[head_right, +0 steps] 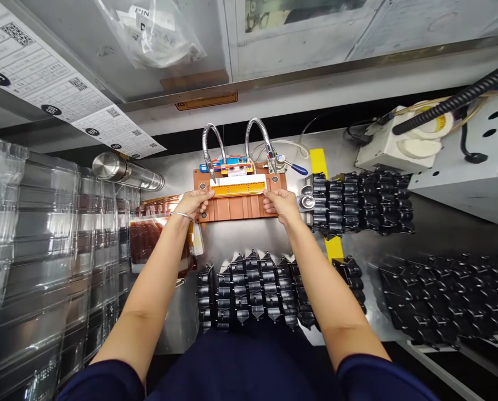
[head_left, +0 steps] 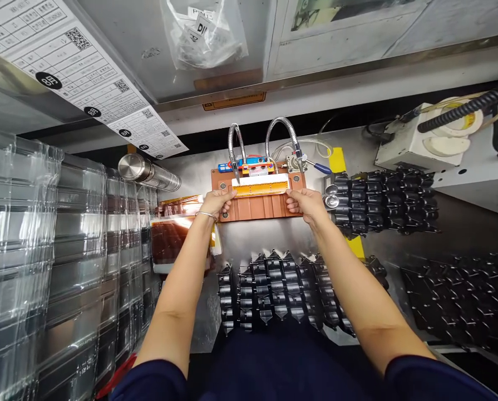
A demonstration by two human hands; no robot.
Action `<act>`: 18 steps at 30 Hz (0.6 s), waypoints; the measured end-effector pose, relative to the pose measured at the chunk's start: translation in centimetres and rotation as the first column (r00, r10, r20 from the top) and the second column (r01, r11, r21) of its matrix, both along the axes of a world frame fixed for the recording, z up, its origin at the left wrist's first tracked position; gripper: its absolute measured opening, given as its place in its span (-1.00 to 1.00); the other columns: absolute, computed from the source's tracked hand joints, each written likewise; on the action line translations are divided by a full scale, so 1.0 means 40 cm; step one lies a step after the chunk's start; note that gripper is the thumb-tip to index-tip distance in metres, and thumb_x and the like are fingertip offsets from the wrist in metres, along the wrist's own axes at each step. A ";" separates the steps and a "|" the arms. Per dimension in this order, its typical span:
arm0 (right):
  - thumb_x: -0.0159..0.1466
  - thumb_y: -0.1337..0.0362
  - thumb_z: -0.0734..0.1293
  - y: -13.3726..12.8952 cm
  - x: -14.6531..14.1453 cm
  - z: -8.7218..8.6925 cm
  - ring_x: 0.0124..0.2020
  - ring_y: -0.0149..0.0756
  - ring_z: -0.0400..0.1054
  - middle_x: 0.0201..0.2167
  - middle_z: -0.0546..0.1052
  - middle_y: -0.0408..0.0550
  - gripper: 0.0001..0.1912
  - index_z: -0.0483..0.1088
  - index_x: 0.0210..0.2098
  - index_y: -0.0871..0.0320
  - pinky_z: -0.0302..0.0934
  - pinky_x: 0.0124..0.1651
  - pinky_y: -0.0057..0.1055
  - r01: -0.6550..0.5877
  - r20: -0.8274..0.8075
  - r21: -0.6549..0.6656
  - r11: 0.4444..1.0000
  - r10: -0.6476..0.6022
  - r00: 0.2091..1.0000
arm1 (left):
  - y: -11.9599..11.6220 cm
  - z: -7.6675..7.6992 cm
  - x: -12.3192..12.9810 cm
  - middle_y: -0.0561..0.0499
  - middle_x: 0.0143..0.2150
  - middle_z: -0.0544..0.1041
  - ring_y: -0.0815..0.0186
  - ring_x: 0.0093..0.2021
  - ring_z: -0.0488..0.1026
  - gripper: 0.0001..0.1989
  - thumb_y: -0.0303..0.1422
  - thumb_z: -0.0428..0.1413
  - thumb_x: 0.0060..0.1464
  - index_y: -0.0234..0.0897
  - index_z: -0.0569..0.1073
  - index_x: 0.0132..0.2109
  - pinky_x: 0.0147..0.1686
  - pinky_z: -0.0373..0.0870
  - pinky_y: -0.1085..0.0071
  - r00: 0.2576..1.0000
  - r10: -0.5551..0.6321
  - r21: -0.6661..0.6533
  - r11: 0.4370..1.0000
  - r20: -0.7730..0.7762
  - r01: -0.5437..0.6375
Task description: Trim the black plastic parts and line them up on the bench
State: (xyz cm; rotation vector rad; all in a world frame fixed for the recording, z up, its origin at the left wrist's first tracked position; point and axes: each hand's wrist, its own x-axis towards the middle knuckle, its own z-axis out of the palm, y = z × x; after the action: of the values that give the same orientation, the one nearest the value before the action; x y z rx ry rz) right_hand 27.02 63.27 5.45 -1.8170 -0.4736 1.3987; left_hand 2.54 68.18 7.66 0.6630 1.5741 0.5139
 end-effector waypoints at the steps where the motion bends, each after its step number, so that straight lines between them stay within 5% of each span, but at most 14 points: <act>1: 0.00 0.19 0.51 -0.008 0.003 0.002 -0.75 -0.48 0.29 -0.70 0.48 -0.13 -0.69 0.31 -0.60 0.18 0.25 -0.71 -0.56 -0.021 0.002 -0.002 1.000 0.021 1.000 | 0.000 0.004 -0.007 0.13 -0.68 0.37 0.54 -0.74 0.24 -0.69 -0.33 0.34 -0.15 -0.34 0.34 -0.52 -0.74 0.15 0.63 1.000 -0.020 0.003 1.000 -0.002 0.020; 5: -0.05 0.03 0.52 -0.107 0.032 0.032 -0.61 -0.38 0.40 -0.55 0.56 -0.05 -0.63 0.45 -0.48 0.20 0.37 -0.55 -0.43 -0.070 0.090 0.034 0.997 0.066 0.994 | -0.050 0.026 -0.045 0.06 -0.53 0.49 0.53 -0.65 0.36 -0.79 -0.30 0.21 0.04 -0.35 0.39 -0.40 -0.62 0.33 0.60 0.996 -0.073 0.063 0.995 -0.053 0.076; 9: -0.06 -0.05 0.48 -0.340 0.154 0.070 -0.25 -0.14 0.47 -0.29 0.58 0.04 -0.55 0.48 -0.33 0.16 0.39 -0.10 -0.14 0.022 0.351 0.071 0.997 -0.046 0.935 | -0.203 0.034 -0.074 0.05 -0.53 0.48 0.44 -0.62 0.39 -0.73 -0.20 0.10 0.12 -0.32 0.40 -0.40 -0.60 0.34 0.53 0.972 -0.183 0.118 0.973 -0.146 0.200; 10: -0.01 -0.06 0.43 -0.413 0.196 0.072 -0.15 -0.08 0.45 -0.19 0.56 0.10 -0.54 0.47 -0.27 0.17 0.32 0.01 -0.07 0.097 0.471 0.079 0.992 -0.123 0.873 | -0.249 0.033 -0.077 0.04 -0.53 0.49 0.42 -0.60 0.40 -0.74 -0.20 0.11 0.09 -0.32 0.40 -0.41 -0.58 0.35 0.50 0.961 -0.216 0.129 0.962 -0.174 0.240; 12: -0.02 -0.08 0.41 -0.556 0.272 0.061 -0.07 0.02 0.42 -0.08 0.52 0.20 -0.47 0.46 -0.20 0.18 0.27 0.06 -0.01 0.150 0.745 -0.018 0.989 -0.087 0.662 | -0.339 0.026 -0.078 0.02 -0.49 0.51 0.35 -0.51 0.46 -0.79 -0.22 0.14 0.05 -0.30 0.43 -0.38 -0.44 0.42 0.43 0.935 -0.249 0.161 0.942 -0.251 0.294; 14: -0.14 -0.07 0.45 -0.674 0.317 0.037 -0.03 0.08 0.41 -0.07 0.52 0.23 -0.38 0.43 -0.18 0.19 0.29 0.04 -0.02 0.109 0.707 -0.185 0.977 0.055 0.705 | -0.419 0.021 -0.074 -0.04 -0.36 0.54 0.25 -0.35 0.50 -0.81 -0.23 0.13 0.04 -0.28 0.44 -0.30 -0.23 0.46 0.28 0.907 -0.244 0.196 0.925 -0.343 0.324; 18: -0.13 -0.09 0.43 -0.778 0.306 -0.019 -0.19 -0.05 0.50 -0.21 0.60 0.05 -0.35 0.41 -0.13 0.14 0.39 -0.09 -0.15 0.010 0.583 -0.191 0.982 0.106 0.806 | -0.565 0.014 -0.078 -0.21 -0.06 0.48 0.04 -0.02 0.44 -0.74 -0.25 0.09 0.04 -0.28 0.41 -0.13 0.09 0.29 0.02 0.849 -0.200 0.246 0.902 -0.490 0.354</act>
State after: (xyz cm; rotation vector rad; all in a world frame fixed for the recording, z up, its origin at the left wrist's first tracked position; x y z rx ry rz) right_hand 39.25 32.16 4.67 -2.4157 -0.7273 0.8948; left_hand -0.58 45.59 8.22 1.3309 1.7981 0.4185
